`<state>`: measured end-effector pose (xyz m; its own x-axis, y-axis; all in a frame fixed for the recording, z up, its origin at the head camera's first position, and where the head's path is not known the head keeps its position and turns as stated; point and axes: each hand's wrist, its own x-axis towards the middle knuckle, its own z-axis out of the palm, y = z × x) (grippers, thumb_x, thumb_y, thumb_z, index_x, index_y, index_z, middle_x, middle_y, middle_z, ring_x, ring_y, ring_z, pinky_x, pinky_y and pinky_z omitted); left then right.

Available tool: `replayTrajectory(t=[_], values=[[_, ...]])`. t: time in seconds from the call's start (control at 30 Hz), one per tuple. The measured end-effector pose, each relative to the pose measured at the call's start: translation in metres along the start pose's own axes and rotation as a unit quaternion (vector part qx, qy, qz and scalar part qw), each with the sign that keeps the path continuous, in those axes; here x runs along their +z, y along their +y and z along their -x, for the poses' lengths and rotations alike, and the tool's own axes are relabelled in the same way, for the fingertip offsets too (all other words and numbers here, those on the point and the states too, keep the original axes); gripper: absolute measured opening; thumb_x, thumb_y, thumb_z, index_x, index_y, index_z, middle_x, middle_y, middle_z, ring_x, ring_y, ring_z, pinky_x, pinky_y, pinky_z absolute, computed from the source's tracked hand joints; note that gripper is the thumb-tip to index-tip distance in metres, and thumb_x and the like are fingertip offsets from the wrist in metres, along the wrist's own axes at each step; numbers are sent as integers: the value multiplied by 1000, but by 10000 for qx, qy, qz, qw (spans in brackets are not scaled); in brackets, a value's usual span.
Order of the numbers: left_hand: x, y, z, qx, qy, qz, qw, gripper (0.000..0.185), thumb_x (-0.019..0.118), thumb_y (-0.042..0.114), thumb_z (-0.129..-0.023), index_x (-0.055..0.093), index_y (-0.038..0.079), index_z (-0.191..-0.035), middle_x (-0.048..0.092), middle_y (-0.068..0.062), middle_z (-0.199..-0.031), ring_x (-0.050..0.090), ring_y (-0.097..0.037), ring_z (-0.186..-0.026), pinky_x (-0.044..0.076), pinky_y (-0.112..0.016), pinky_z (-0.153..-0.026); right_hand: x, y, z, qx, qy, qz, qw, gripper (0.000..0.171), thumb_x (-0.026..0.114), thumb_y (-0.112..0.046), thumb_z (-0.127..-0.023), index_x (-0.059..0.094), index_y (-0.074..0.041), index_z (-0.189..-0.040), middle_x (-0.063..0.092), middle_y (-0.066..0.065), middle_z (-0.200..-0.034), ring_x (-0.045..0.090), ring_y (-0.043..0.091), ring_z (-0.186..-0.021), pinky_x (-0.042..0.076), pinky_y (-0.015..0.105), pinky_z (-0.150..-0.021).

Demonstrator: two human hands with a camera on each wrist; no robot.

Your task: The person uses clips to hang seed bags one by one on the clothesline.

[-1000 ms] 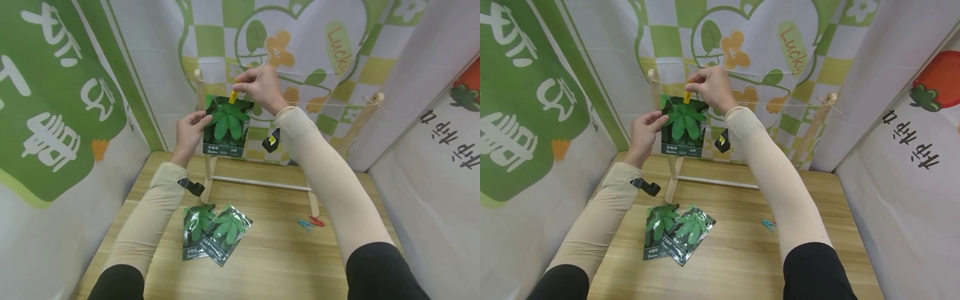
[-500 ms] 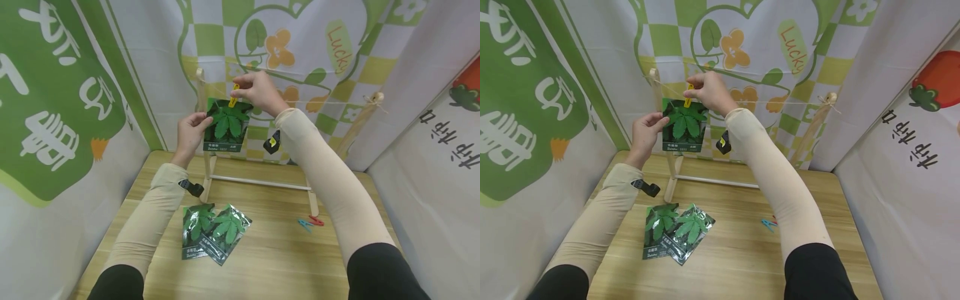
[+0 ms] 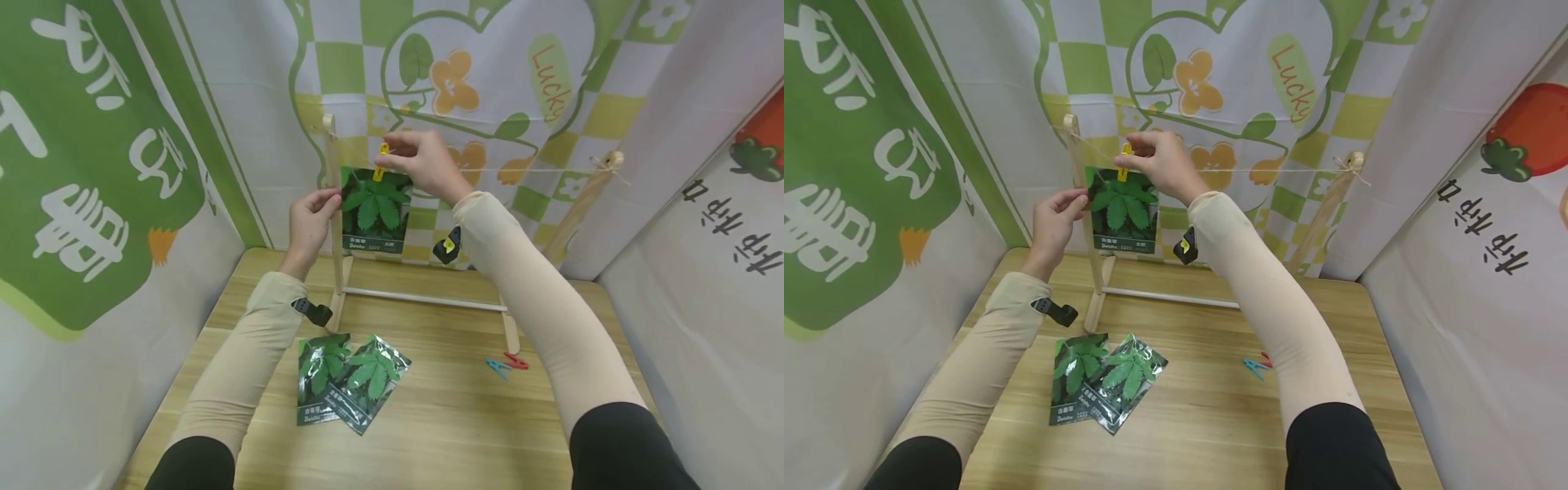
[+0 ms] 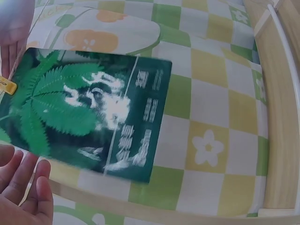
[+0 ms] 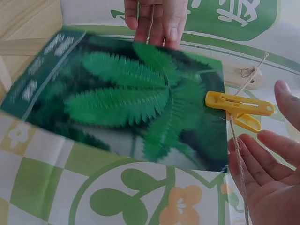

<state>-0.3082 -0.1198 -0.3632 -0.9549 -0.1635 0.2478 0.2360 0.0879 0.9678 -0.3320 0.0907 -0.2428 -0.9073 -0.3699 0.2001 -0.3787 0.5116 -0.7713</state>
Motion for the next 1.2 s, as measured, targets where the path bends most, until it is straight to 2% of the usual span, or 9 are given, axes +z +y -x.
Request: replayTrajectory(t=[0.13, 0.27, 0.37, 0.47, 0.6, 0.8, 0.9, 1.07, 1.2], values=[[-1, 0, 1, -35, 12, 100, 9999, 30, 60, 19, -97, 66, -1, -119, 72, -9, -114, 66, -9, -96, 51, -22, -87, 1, 4, 5, -165, 142, -81, 9997, 55, 72, -30, -89, 55, -9, -137, 59, 8, -139, 60, 19, -121, 50, 27, -101], [-2, 4, 4, 39, -52, 88, 9999, 33, 58, 21, -98, 63, 0, -124, 68, -14, -122, 65, -23, -111, 51, -29, -96, 1, 6, 9, -239, 256, -23, 9994, 59, 72, -30, -88, 53, -8, -140, 57, 9, -140, 57, 22, -126, 47, 28, -104], [-2, 7, 7, 157, -146, 20, 9998, 38, 56, 25, -99, 60, 2, -129, 65, -16, -128, 62, -28, -118, 49, -35, -102, -1, 6, 13, -247, 301, 41, 9992, 62, 72, -32, -88, 50, -9, -141, 56, 8, -142, 56, 21, -129, 45, 26, -107], [-3, 8, 9, 270, -248, 3, 9993, 43, 55, 29, -100, 57, 1, -132, 63, -18, -131, 60, -29, -122, 47, -37, -106, -2, 6, 18, -329, 322, 134, 9988, 64, 72, -35, -88, 49, -11, -143, 56, 6, -141, 54, 18, -130, 43, 26, -109], [-4, 12, 13, 348, -290, 25, 9990, 44, 55, 30, -100, 56, 0, -133, 61, -19, -133, 57, -30, -126, 43, -34, -110, -2, 6, 24, -541, 339, 209, 9977, 66, 72, -35, -87, 48, -12, -144, 55, 6, -142, 53, 16, -131, 42, 26, -110], [-6, 13, 17, 438, -249, 52, 9987, 44, 54, 30, -100, 56, 0, -133, 58, -22, -134, 56, -28, -127, 42, -31, -111, -2, 8, 32, -886, 418, 9, 9952, 64, 73, -29, -88, 47, -9, -143, 53, 9, -143, 51, 16, -132, 39, 20, -111], [-8, 12, 19, 490, -267, 85, 9984, 44, 55, 29, -100, 55, 1, -133, 58, -21, -135, 56, -26, -126, 41, -30, -112, -3, 10, 37, -980, 469, -98, 9940, 64, 73, -26, -88, 47, -7, -143, 53, 9, -143, 50, 18, -132, 39, 24, -112], [-12, 12, 23, 374, -277, 26, 9989, 46, 54, 27, -100, 49, 3, -139, 56, -17, -138, 54, -25, -129, 39, -30, -113, -3, 13, 48, -1086, 507, -190, 9926, 63, 73, -21, -87, 47, -6, -143, 52, 11, -144, 50, 21, -133, 40, 30, -113], [-15, 13, 28, 363, -317, 20, 9988, 46, 54, 25, -101, 47, 3, -140, 55, -17, -140, 52, -26, -130, 38, -31, -115, -3, 16, 59, -1182, 564, -161, 9913, 65, 74, -20, -86, 46, -6, -143, 52, 12, -143, 50, 21, -132, 40, 31, -113]])
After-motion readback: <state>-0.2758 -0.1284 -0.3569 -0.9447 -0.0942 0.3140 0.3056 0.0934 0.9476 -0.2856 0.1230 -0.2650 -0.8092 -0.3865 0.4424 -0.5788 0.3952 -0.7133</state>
